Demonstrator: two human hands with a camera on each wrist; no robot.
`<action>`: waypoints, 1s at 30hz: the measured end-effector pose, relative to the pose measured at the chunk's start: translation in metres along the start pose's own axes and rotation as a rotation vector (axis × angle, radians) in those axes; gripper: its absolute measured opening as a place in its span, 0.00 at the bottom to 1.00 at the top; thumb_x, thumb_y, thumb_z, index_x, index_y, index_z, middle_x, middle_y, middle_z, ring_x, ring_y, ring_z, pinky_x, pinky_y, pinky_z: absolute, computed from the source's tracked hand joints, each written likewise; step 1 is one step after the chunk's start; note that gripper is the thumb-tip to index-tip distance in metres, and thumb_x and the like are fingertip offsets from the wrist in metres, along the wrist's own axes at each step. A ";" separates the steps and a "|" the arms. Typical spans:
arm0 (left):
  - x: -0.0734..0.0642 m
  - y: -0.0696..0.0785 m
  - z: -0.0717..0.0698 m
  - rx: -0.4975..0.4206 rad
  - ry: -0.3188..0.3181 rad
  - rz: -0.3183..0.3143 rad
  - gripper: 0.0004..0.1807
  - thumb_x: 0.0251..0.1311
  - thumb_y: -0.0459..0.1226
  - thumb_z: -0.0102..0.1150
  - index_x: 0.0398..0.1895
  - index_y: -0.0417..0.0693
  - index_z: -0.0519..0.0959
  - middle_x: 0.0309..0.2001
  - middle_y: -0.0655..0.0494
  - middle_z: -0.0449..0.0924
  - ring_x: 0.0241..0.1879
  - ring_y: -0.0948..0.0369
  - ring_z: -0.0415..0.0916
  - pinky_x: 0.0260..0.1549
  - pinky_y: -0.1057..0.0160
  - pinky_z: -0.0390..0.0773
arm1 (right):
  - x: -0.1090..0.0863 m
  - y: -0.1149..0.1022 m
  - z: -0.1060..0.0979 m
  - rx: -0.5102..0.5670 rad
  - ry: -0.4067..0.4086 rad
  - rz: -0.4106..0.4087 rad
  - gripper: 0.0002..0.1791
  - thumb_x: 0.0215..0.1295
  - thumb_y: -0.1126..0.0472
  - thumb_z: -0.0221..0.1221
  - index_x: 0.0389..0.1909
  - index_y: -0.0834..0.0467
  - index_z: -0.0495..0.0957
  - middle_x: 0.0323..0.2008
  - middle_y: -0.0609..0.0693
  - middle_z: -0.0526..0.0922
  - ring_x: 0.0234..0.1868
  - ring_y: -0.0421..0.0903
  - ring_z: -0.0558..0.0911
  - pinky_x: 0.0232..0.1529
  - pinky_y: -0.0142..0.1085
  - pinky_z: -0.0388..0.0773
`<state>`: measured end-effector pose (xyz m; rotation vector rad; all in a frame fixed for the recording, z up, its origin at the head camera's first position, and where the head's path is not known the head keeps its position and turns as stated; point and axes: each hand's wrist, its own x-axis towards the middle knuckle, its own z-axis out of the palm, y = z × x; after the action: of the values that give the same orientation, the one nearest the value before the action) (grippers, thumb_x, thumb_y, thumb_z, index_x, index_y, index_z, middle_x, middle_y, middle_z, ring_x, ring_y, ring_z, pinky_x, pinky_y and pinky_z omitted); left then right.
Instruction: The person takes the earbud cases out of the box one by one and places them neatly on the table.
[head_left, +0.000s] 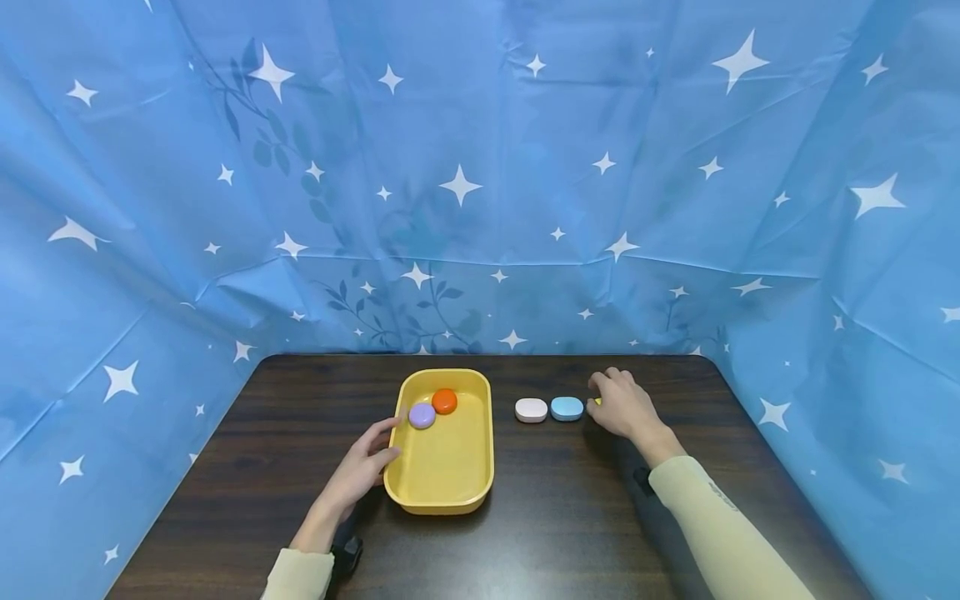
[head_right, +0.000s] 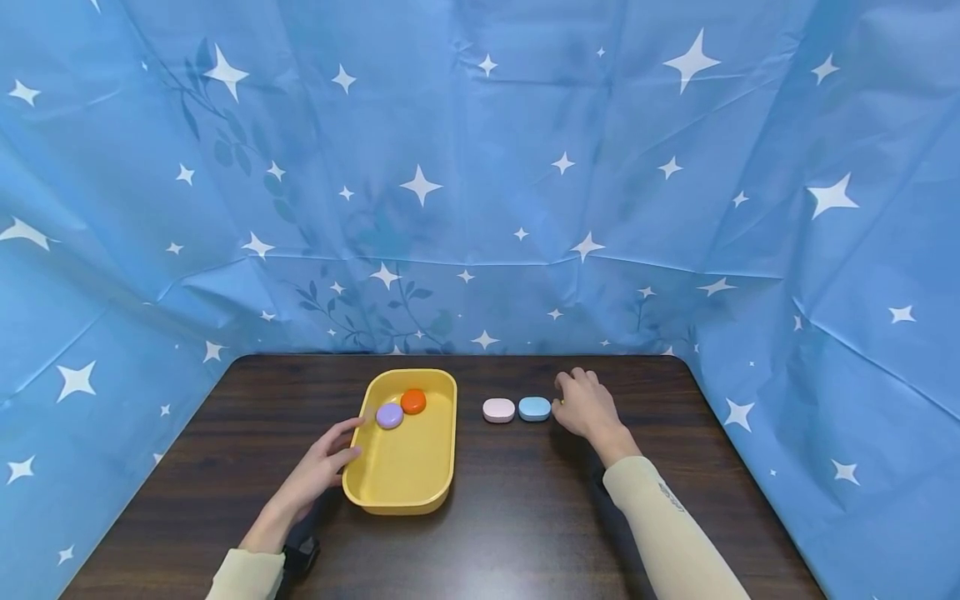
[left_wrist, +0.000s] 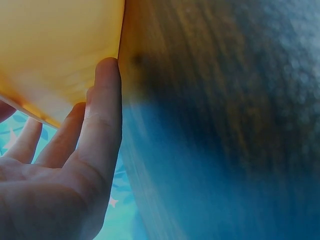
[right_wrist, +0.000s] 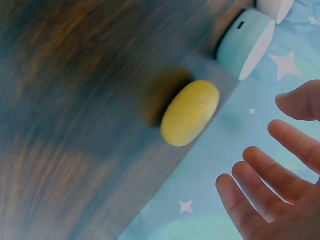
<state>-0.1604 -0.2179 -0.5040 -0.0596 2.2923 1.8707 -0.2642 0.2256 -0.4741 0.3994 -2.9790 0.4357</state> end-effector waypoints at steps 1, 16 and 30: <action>0.000 0.000 0.000 0.002 0.000 0.001 0.28 0.74 0.36 0.54 0.76 0.52 0.64 0.71 0.38 0.66 0.58 0.45 0.77 0.46 0.47 0.83 | 0.000 -0.001 0.000 -0.005 0.007 -0.003 0.16 0.64 0.61 0.60 0.50 0.63 0.81 0.47 0.60 0.78 0.46 0.58 0.73 0.42 0.56 0.77; -0.001 0.004 0.002 0.003 0.004 -0.001 0.28 0.74 0.36 0.54 0.76 0.52 0.65 0.71 0.38 0.66 0.58 0.45 0.77 0.46 0.47 0.83 | -0.005 -0.020 -0.007 0.005 0.058 -0.019 0.15 0.65 0.58 0.62 0.49 0.62 0.82 0.47 0.59 0.80 0.47 0.58 0.75 0.46 0.56 0.77; -0.002 0.004 0.002 0.006 0.008 0.001 0.28 0.74 0.36 0.54 0.76 0.52 0.65 0.71 0.38 0.66 0.57 0.46 0.77 0.45 0.47 0.83 | -0.011 -0.032 -0.006 0.005 0.085 -0.049 0.14 0.65 0.59 0.61 0.48 0.62 0.82 0.48 0.59 0.80 0.48 0.58 0.75 0.48 0.55 0.78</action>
<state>-0.1592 -0.2156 -0.5003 -0.0654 2.3040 1.8670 -0.2440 0.2001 -0.4615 0.4415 -2.8807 0.4432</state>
